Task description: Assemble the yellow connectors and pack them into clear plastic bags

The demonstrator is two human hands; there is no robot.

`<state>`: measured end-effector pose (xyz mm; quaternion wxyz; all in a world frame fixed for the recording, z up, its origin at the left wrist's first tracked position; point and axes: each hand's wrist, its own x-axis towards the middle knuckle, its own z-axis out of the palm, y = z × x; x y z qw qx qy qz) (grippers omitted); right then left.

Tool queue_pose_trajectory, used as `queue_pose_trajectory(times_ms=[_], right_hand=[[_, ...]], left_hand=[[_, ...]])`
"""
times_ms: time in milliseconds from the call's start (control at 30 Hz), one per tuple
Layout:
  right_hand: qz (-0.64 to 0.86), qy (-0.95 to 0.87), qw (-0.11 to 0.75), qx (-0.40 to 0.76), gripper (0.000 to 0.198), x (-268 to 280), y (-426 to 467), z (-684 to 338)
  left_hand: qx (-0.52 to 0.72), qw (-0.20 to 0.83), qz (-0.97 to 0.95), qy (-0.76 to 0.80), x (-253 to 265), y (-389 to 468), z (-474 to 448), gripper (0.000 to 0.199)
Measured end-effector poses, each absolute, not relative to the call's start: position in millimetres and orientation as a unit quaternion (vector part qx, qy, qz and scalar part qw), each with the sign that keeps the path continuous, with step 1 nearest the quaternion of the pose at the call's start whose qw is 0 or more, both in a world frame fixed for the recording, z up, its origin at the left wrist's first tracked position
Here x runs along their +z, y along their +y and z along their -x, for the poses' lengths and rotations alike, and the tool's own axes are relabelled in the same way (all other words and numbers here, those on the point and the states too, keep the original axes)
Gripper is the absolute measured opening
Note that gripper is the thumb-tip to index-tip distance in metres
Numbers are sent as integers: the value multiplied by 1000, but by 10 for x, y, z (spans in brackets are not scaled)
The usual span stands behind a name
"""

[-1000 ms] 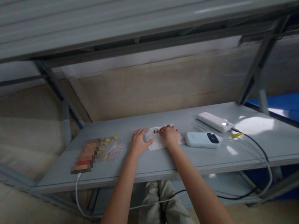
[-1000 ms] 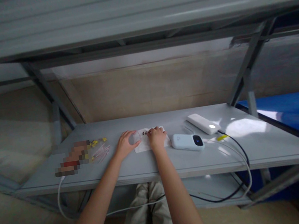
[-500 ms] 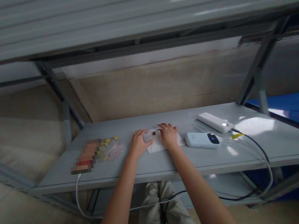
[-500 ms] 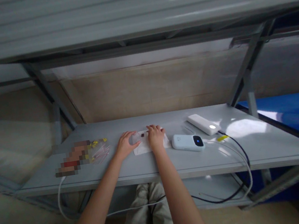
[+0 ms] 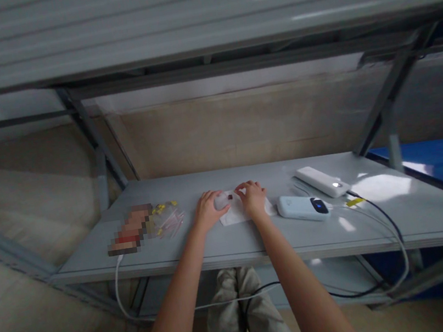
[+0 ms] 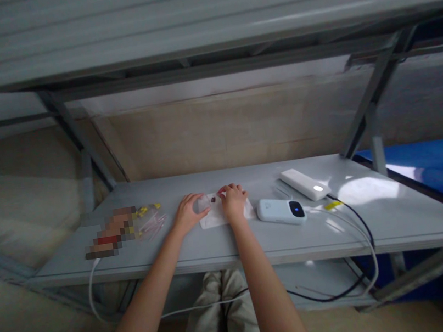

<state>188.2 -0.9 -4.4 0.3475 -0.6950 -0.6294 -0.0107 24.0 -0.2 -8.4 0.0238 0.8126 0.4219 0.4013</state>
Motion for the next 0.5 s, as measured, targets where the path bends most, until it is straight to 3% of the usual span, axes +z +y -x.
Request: queue_pose_trajectory(times_ms=[167, 333, 500], right_hand=[[584, -711, 368, 137, 25, -10, 42, -1820], [652, -667, 360, 41, 26, -13, -1, -1812], [679, -689, 253, -23, 21, -47, -35, -1807]], left_hand=[[401, 22, -811, 425, -117, 43, -232, 42], [404, 18, -805, 434, -100, 28, -232, 41], [399, 5, -807, 434, -86, 18, -236, 40]])
